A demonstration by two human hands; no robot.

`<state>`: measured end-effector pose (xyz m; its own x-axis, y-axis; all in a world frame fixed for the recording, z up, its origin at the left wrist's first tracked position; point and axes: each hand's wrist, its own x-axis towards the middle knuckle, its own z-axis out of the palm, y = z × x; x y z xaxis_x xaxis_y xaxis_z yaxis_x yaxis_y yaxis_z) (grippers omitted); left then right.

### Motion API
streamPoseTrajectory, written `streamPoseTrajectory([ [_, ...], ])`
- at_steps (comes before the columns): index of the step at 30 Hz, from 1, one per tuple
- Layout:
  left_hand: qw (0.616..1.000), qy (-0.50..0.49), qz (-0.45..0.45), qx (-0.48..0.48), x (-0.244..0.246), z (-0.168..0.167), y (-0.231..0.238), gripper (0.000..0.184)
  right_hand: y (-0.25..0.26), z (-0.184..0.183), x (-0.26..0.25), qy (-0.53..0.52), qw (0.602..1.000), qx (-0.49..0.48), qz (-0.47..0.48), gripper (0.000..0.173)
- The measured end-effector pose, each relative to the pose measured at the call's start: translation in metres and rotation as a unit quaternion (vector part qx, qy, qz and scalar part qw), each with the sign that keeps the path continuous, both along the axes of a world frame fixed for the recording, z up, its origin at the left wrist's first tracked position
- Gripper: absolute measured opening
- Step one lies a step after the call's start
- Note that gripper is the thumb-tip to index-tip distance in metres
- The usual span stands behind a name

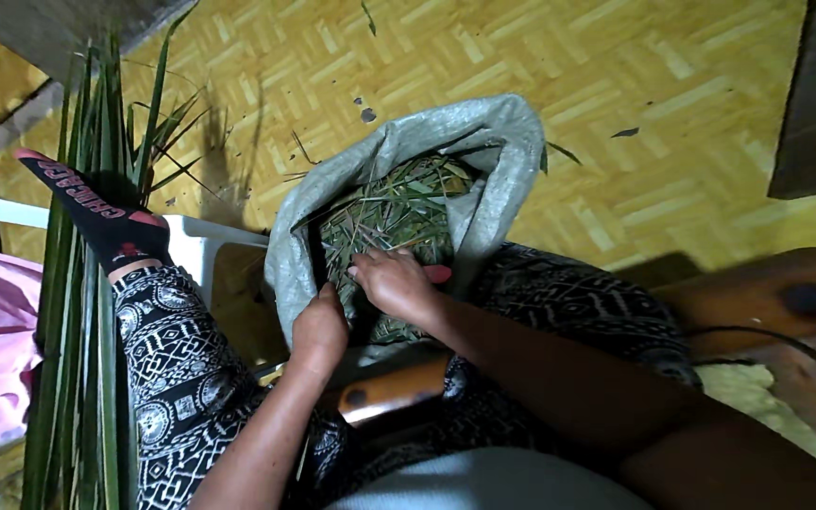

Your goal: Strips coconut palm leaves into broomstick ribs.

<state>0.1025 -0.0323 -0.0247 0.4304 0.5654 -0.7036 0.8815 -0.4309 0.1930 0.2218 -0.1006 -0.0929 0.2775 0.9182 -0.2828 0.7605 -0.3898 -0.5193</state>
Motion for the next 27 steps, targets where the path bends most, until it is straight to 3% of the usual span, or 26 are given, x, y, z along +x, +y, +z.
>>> streamPoseTrajectory([
  [7, 1.0, -0.004, 0.002, 0.002, -0.001, 0.003, -0.003, 0.044, 0.004, -0.005, 0.011, -0.054, 0.997, 0.027, -0.045, 0.035],
  [11, 1.0, -0.024, 0.017, -0.012, -0.004, 0.003, -0.001, 0.043, 0.011, 0.011, 0.03, 0.043, 0.993, -0.043, -0.106, 0.043],
  [15, 0.995, -0.084, 0.044, -0.026, -0.016, -0.016, 0.008, 0.039, 0.007, 0.016, 0.024, 0.144, 0.987, -0.055, -0.049, 0.042],
  [20, 0.985, -0.136, 0.087, -0.063, -0.018, -0.017, 0.011, 0.035, 0.003, 0.01, 0.013, 0.132, 0.991, -0.037, -0.002, 0.04],
  [27, 0.981, -0.15, 0.089, -0.085, -0.022, -0.013, 0.008, 0.034, 0.011, 0.005, 0.029, 0.107, 0.983, -0.044, -0.144, 0.041],
])
